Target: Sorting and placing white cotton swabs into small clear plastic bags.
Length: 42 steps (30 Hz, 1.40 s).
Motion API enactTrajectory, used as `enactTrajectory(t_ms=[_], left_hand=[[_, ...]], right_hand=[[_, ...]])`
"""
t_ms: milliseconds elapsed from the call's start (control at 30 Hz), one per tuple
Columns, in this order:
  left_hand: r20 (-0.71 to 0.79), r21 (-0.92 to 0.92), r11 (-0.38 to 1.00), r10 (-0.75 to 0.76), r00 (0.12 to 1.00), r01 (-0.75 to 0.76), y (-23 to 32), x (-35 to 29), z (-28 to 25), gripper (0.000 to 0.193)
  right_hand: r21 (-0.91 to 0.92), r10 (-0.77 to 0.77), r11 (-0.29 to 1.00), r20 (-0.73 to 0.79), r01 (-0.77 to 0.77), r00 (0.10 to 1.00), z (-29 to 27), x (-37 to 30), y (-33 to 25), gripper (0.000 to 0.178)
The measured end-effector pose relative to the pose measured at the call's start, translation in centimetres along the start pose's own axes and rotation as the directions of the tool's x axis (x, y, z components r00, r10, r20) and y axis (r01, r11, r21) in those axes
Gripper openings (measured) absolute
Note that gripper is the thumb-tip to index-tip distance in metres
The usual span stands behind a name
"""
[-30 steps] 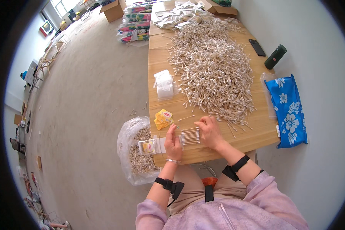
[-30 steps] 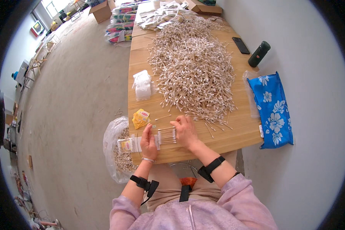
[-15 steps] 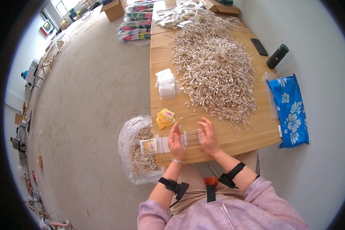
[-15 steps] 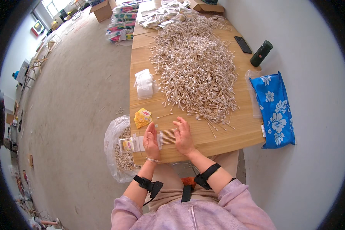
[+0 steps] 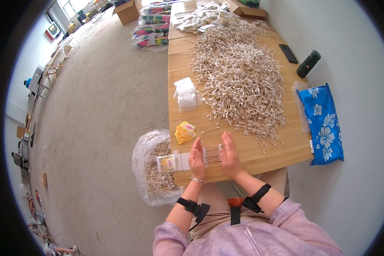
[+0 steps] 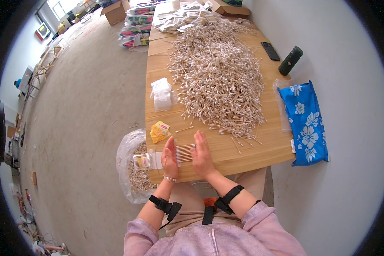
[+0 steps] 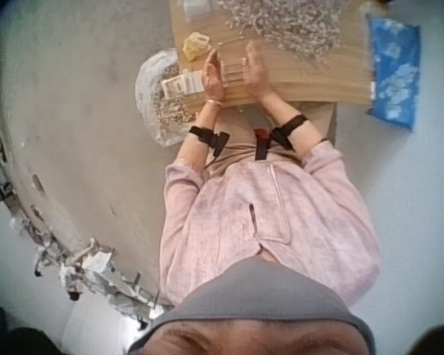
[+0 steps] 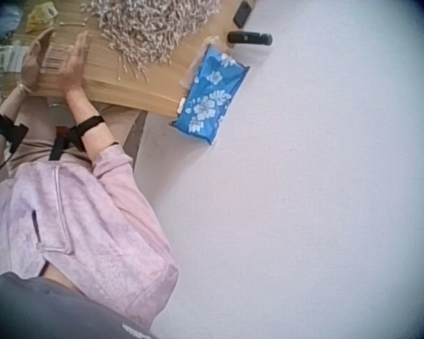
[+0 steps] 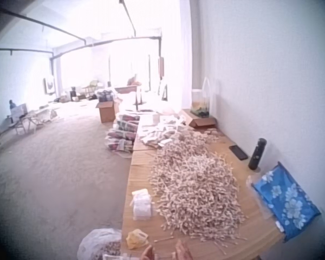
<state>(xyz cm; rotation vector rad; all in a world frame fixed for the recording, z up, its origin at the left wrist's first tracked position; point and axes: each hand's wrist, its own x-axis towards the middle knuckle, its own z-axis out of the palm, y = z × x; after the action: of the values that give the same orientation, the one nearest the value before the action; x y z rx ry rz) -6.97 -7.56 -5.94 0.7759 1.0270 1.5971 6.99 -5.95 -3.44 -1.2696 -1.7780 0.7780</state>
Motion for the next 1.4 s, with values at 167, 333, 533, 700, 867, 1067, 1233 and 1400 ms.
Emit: enactTrajectory(t_ms=[167, 333, 533, 700, 867, 1067, 1233, 1400], left_hand=[[0.002, 0.020, 1.000, -0.019, 1.000, 0.019, -0.4, 0.0, -0.2, 0.057], [-0.006, -0.068, 0.998, -0.007, 1.000, 0.006, 0.1, 0.0, -0.8, 0.054], [0.361, 0.872, 0.347, 0.022, 0.932, -0.346, 4.2, -4.5, -1.2, 0.045], [0.432, 0.892, 0.157, -0.013, 0.902, -0.424, 5.1, -5.9, -1.3, 0.051], [0.448, 0.891, 0.119, -0.063, 0.892, -0.439, 5.0, -5.9, -1.5, 0.055], [0.461, 0.884, 0.121, -0.070, 0.885, -0.451, 4.9, -5.7, -1.5, 0.058], [0.410, 0.908, 0.134, -0.094, 0.907, -0.396, 4.8, -5.5, -1.2, 0.057], [0.429, 0.897, 0.155, -0.081, 0.900, -0.414, 4.8, -5.3, -1.4, 0.057]], right_hand=[[-0.540, -0.077, 0.782, 0.412, 0.311, 0.908, -0.1, -1.5, -1.0, 0.082], [-0.567, -0.016, 0.769, 0.445, 0.295, 0.895, 0.0, -1.4, -1.7, 0.099], [-0.565, -0.047, 0.766, 0.425, 0.306, 0.904, -0.3, -1.5, -0.9, 0.101], [-0.593, -0.054, 0.733, 0.437, 0.333, 0.898, -0.1, -1.7, -1.0, 0.104], [-0.582, -0.064, 0.742, 0.434, 0.334, 0.899, -0.1, -1.7, -1.0, 0.107], [-0.569, -0.070, 0.754, 0.425, 0.327, 0.902, 0.0, -1.7, -0.7, 0.110], [-0.588, -0.079, 0.735, 0.418, 0.337, 0.905, -0.1, -1.7, -0.9, 0.110], [-0.570, -0.061, 0.754, 0.433, 0.326, 0.899, -0.3, -1.6, -1.2, 0.106]])
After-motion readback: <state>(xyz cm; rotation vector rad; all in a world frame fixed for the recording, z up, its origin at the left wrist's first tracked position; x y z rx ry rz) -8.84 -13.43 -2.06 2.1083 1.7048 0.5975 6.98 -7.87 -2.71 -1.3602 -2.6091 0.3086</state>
